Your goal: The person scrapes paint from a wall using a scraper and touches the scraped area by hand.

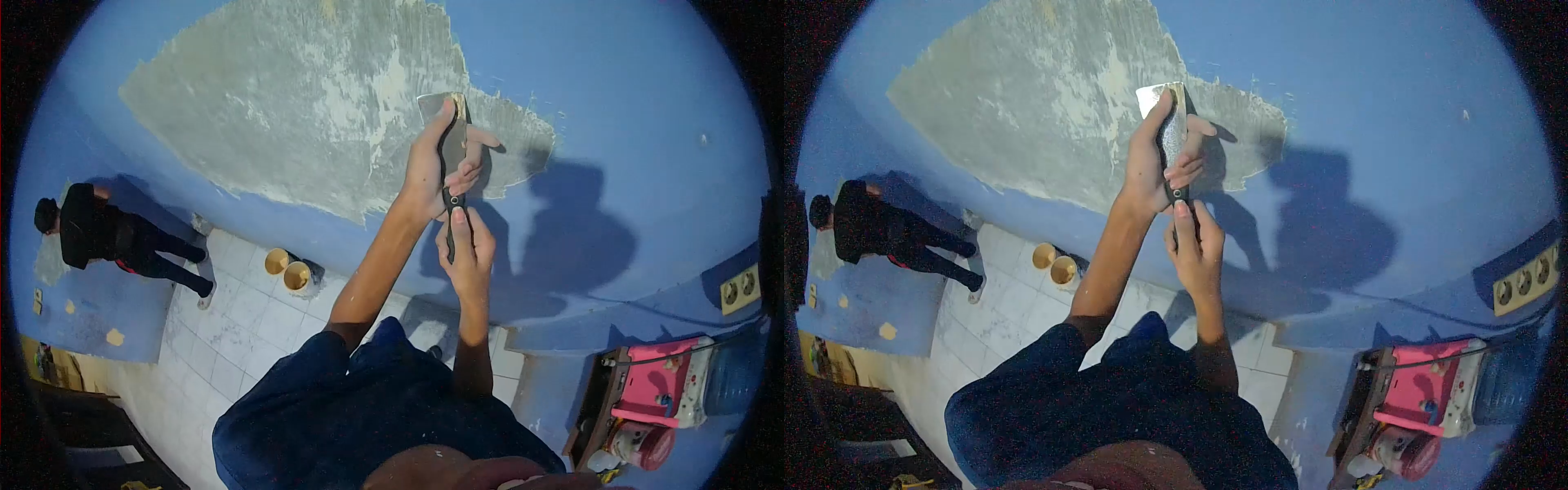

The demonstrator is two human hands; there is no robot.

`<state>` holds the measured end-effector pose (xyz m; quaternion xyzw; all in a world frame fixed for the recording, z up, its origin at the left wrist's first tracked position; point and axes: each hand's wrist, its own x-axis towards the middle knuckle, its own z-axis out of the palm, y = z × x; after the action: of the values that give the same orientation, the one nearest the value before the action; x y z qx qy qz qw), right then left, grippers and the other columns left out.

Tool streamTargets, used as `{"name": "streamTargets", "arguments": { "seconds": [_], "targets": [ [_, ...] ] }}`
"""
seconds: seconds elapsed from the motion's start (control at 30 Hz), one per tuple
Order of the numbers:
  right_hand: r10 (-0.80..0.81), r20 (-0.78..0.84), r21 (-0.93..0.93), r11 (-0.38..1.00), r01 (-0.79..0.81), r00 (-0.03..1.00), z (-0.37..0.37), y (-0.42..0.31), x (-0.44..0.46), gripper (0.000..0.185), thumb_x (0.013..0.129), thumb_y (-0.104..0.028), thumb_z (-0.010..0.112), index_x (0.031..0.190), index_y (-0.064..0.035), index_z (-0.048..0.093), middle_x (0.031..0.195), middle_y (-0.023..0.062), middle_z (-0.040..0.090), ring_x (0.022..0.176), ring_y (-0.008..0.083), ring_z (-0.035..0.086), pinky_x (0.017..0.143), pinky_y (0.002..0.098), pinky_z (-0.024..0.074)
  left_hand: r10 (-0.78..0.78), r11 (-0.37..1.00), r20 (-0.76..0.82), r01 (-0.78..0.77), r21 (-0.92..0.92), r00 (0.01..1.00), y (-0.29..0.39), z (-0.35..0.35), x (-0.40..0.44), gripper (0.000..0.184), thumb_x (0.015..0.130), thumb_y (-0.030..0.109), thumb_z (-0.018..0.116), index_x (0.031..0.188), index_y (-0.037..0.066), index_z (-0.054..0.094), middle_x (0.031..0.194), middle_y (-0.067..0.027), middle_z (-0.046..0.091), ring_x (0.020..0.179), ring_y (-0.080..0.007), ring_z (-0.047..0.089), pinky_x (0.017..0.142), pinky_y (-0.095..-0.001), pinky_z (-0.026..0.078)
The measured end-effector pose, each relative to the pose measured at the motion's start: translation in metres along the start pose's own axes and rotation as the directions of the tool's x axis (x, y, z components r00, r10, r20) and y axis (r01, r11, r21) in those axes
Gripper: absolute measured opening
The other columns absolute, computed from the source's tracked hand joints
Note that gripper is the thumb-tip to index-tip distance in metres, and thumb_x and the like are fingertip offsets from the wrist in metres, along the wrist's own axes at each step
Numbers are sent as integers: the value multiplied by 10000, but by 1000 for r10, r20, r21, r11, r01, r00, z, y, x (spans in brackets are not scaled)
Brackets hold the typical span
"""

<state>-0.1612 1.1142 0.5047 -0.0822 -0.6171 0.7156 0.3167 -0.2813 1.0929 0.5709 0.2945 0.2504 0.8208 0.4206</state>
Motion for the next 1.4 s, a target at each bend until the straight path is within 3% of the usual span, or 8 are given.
{"name": "streamTargets", "arguments": {
  "seconds": [0.23, 0.63, 0.7, 0.77, 0.87, 0.93, 1.07, 1.4],
  "targets": [
    [-92, -97, -29, 996, 90, 991, 15, -4, 9, 363, 992, -261, 448, 689, -63, 460, 496, -29, 395, 388, 37, 330, 358, 204, 233, 236, 964, -189, -205, 172, 953, 6, 19, -5, 715, 973, 541, 274, 951, -106, 574, 502, -41, 483, 326, -81, 356, 310, -206, 310],
    [-62, -123, -116, 992, 48, 990, 50, -50, 32, 336, 988, -244, 440, 727, -40, 498, 536, -36, 408, 462, 55, 386, 418, 236, 289, 144, 962, -169, -99, 253, 975, 58, 39, 9, 607, 981, 486, 344, 882, -50, 612, 507, -16, 469, 317, -62, 310, 290, -207, 261],
    [-497, -100, -526, 762, 378, 862, 49, -25, 30, 350, 989, -274, 444, 744, -35, 517, 536, -35, 415, 461, 52, 388, 419, 235, 293, 145, 961, -184, -94, 261, 972, 59, 36, 10, 592, 968, 490, 391, 867, -43, 626, 526, -10, 485, 339, -62, 327, 323, -204, 291],
    [-64, -210, -80, 996, 48, 976, 52, -19, 17, 377, 992, -326, 440, 783, -33, 555, 532, -31, 438, 442, 52, 396, 409, 225, 299, 140, 946, -219, -65, 316, 966, 53, 30, 3, 578, 957, 491, 421, 870, -39, 634, 534, -11, 498, 345, -66, 326, 339, -202, 296],
    [65, -239, 4, 998, -66, 969, 64, -37, 25, 390, 991, -357, 442, 773, -54, 553, 517, -30, 439, 410, 57, 378, 382, 225, 284, 116, 945, -203, -45, 325, 972, 51, 19, 9, 608, 935, 536, 436, 857, -28, 651, 544, -19, 512, 359, -75, 340, 357, -208, 281],
    [48, -213, 60, 998, -36, 976, 66, -44, 27, 397, 989, -374, 440, 755, -70, 540, 509, -30, 433, 395, 59, 360, 367, 233, 271, 103, 946, -97, -67, 318, 990, 70, 31, 9, 635, 927, 564, 428, 834, -22, 654, 545, -22, 510, 367, -74, 352, 357, -213, 275],
    [118, -275, 134, 988, -83, 954, 68, -13, 10, 408, 974, -387, 468, 727, -65, 518, 471, -28, 387, 339, 55, 287, 316, 240, 196, -17, 917, -245, 112, 382, 969, 51, 11, -8, 669, 908, 598, 433, 835, -29, 655, 514, 0, 467, 369, -69, 337, 358, -222, 256],
    [90, -298, 134, 990, -51, 950, 75, -25, 17, 398, 977, -367, 462, 729, -62, 519, 460, -31, 363, 333, 54, 292, 310, 233, 190, -24, 955, -149, 67, 291, 989, 60, 17, 2, 607, 922, 567, 433, 871, -4, 634, 518, 6, 489, 362, -53, 343, 341, -214, 245]
  ]
}}
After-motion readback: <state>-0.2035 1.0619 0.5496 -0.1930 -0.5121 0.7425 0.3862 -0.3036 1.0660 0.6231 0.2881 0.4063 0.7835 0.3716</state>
